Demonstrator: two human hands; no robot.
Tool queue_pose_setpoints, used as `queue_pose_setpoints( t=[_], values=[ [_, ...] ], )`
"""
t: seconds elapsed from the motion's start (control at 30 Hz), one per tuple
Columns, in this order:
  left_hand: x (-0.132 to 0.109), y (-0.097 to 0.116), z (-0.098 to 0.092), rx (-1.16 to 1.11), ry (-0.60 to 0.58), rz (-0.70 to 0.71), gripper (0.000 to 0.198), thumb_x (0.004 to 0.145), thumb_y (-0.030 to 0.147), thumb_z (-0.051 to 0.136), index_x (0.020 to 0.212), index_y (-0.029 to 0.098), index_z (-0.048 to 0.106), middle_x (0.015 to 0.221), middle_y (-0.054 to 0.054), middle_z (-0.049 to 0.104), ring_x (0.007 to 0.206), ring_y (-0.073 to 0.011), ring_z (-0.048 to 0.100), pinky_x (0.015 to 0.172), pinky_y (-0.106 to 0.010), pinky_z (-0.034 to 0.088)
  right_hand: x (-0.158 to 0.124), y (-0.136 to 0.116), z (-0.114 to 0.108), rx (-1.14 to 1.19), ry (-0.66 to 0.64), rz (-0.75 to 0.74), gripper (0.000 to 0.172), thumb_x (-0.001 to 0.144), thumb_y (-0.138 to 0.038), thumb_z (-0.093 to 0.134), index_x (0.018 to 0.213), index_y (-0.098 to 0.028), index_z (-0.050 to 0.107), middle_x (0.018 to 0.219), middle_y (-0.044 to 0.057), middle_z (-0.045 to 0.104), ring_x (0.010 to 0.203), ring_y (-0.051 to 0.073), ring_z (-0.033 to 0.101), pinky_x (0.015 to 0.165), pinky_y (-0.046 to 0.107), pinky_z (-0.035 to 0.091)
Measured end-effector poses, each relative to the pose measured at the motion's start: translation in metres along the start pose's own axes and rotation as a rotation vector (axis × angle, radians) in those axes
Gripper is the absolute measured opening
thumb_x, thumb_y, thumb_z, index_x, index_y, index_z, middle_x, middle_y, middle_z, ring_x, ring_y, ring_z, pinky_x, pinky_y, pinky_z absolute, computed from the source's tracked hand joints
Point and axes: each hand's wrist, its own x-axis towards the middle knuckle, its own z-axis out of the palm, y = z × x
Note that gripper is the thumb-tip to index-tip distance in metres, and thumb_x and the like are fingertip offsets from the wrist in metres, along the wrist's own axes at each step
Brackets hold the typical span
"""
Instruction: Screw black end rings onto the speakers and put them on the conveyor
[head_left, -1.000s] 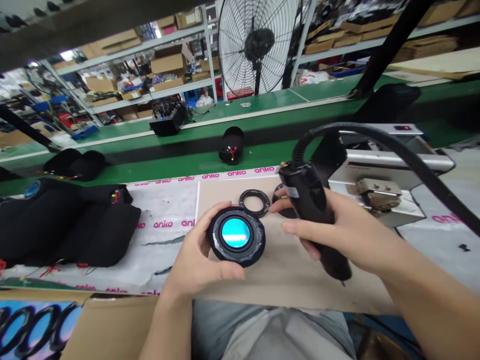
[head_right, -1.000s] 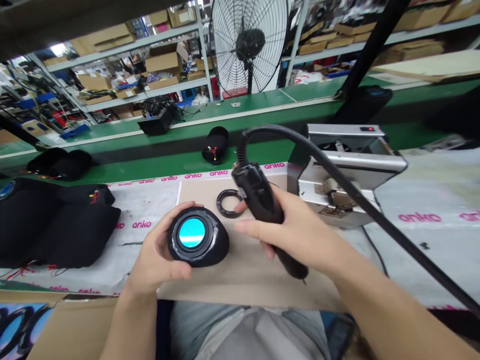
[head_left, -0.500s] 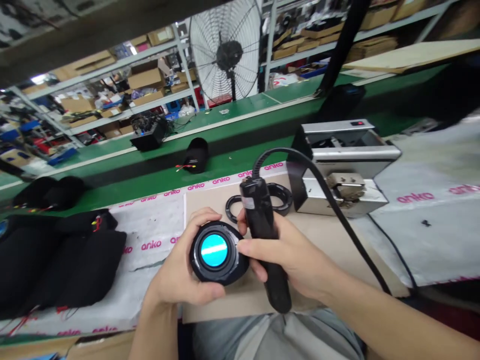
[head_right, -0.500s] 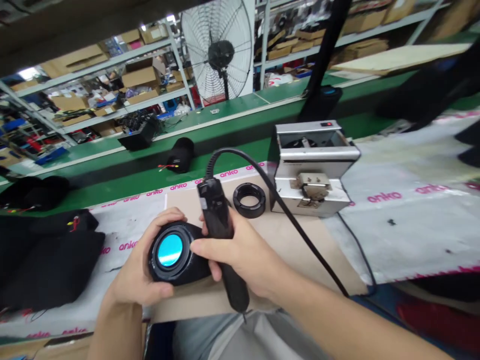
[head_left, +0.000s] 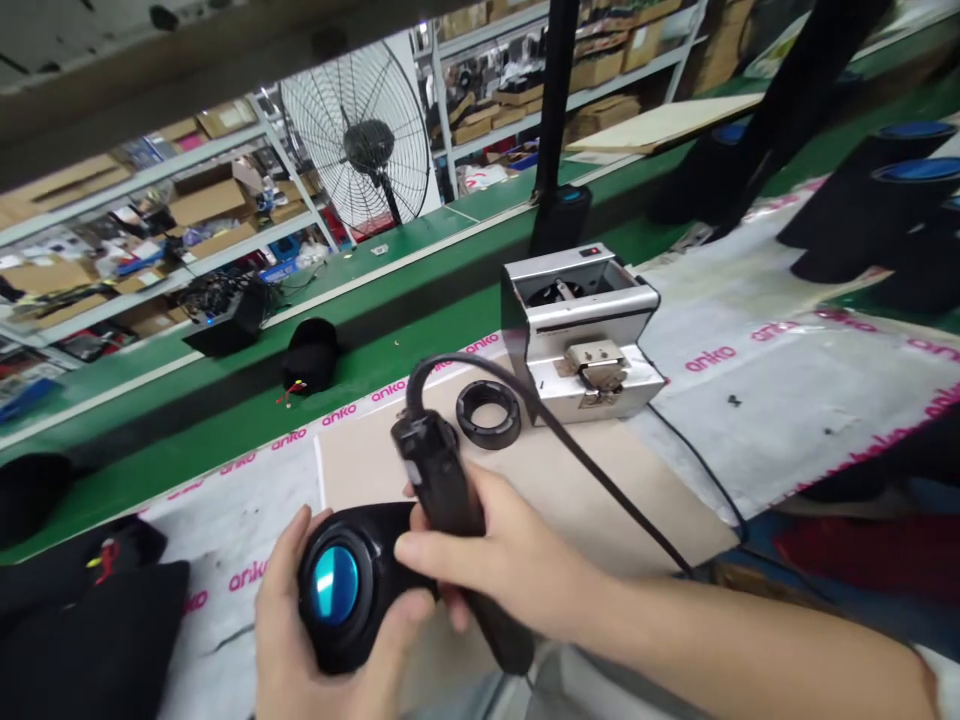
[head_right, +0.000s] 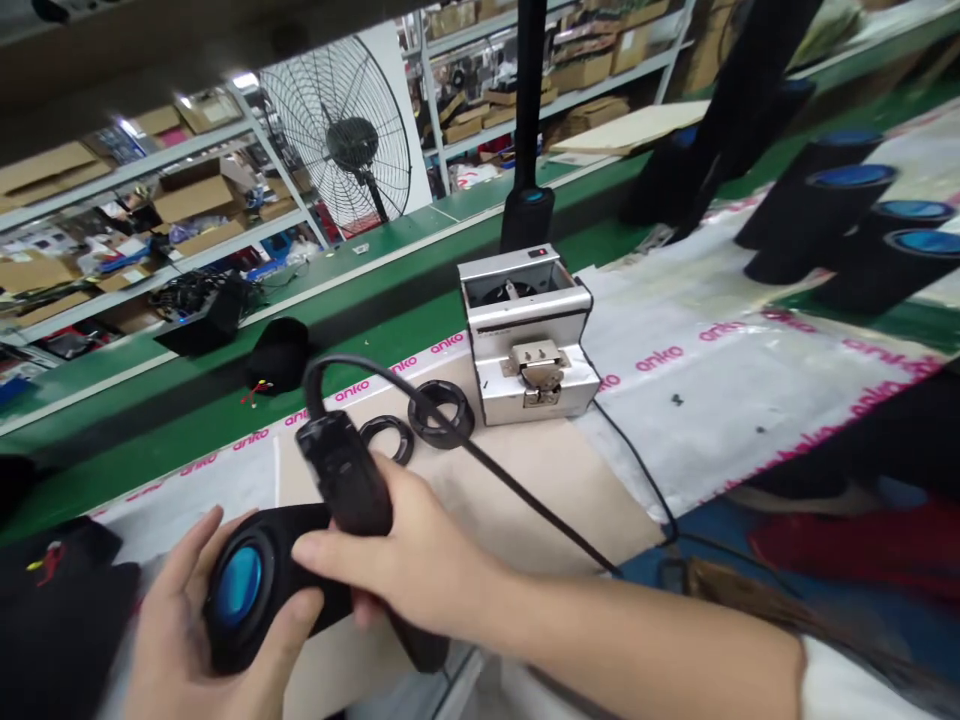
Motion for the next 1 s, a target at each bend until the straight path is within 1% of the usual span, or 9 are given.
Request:
queue_pose_setpoints(
  t=[0.07,0.13,0.27,0.37,0.5,0.63,0.77,0.9,1.0],
  values=[
    [0.002,0.011,0.008,0.018,0.097,-0.025,0.079,0.084,0.063,0.084,0.153,0.038,0.055,0.153,-0.008,0.061,0.155,-0.0447,0.048,0.136,-0.071,0.026,-0.002,-0.012,-0.012,-0.102,0.025,-0.014,0.065,0.075,-0.063,0.083,0.112,-0.020,0.053,0.105,0.002,0.068,0.050,0.006,0.059,0.047,0.019,0.046],
    [0.004,0.020,0.010,-0.018,0.096,-0.020,0.068,0.083,0.063,0.085,0.141,0.035,0.063,0.149,-0.007,0.064,0.153,-0.0432,0.051,0.136,-0.067,0.028,-0.004,-0.028,-0.027,-0.278,0.139,-0.044,0.064,0.076,-0.063,0.081,0.116,-0.021,0.056,0.109,0.004,0.069,0.050,0.007,0.059,0.048,0.023,0.048],
    [0.015,0.028,0.005,-0.126,-0.114,0.032,0.063,0.081,0.058,0.089,0.135,0.036,0.067,0.144,-0.005,0.070,0.140,-0.0402,0.063,0.118,-0.057,0.052,-0.001,-0.054,-0.054,-0.718,0.438,-0.059,0.065,0.077,-0.044,0.084,0.134,-0.025,0.059,0.094,0.003,0.069,0.055,0.010,0.055,0.050,0.023,0.040],
    [0.024,0.024,-0.001,-0.175,-0.248,0.100,0.058,0.081,0.054,0.091,0.133,0.037,0.072,0.138,-0.006,0.073,0.128,-0.0389,0.070,0.108,-0.053,0.059,0.009,-0.055,-0.067,-0.953,0.476,-0.027,0.073,0.081,-0.031,0.081,0.150,-0.028,0.057,0.119,0.007,0.072,0.062,0.009,0.055,0.054,0.023,0.037],
    [0.032,0.012,-0.006,-0.206,-0.331,0.182,0.061,0.082,0.049,0.092,0.140,0.041,0.072,0.144,-0.006,0.071,0.131,-0.0386,0.069,0.112,-0.054,0.056,0.024,-0.043,-0.072,-1.127,0.468,0.012,0.071,0.084,-0.029,0.077,0.153,-0.028,0.059,0.144,0.009,0.066,0.073,0.011,0.060,0.060,0.024,0.039],
    [0.026,0.013,0.000,-0.149,-0.234,0.139,0.090,0.075,0.048,0.099,0.155,0.044,0.060,0.144,-0.006,0.070,0.132,-0.0389,0.067,0.112,-0.055,0.055,0.034,-0.033,-0.074,-1.203,0.536,0.024,0.068,0.085,-0.028,0.075,0.151,-0.026,0.061,0.128,0.008,0.074,0.080,0.016,0.064,0.066,0.025,0.039],
    [0.018,0.025,0.011,-0.128,-0.113,0.139,0.065,0.085,0.027,0.089,0.145,0.037,0.066,0.137,-0.005,0.073,0.129,-0.0309,0.068,0.111,-0.047,0.055,0.031,-0.031,-0.076,-1.205,0.587,0.037,0.066,0.087,-0.036,0.072,0.151,-0.027,0.059,0.115,0.007,0.077,0.061,0.013,0.060,0.061,0.027,0.041],
    [0.024,0.028,0.008,-0.214,-0.240,0.241,0.059,0.090,0.023,0.086,0.141,0.043,0.067,0.139,0.000,0.071,0.129,-0.0256,0.067,0.108,-0.038,0.054,0.009,-0.043,-0.069,-1.158,0.623,0.025,0.074,0.081,-0.062,0.074,0.144,-0.027,0.058,0.074,0.001,0.072,0.055,0.020,0.064,0.055,0.028,0.042],
    [0.035,0.024,0.003,-0.324,-0.391,0.255,0.063,0.088,0.028,0.091,0.144,0.046,0.066,0.141,0.002,0.072,0.129,-0.0247,0.067,0.110,-0.036,0.053,-0.011,-0.057,-0.055,-1.036,0.520,-0.043,0.091,0.071,-0.076,0.079,0.148,-0.033,0.057,0.060,-0.003,0.065,0.056,0.021,0.065,0.053,0.027,0.047]
  ],
)
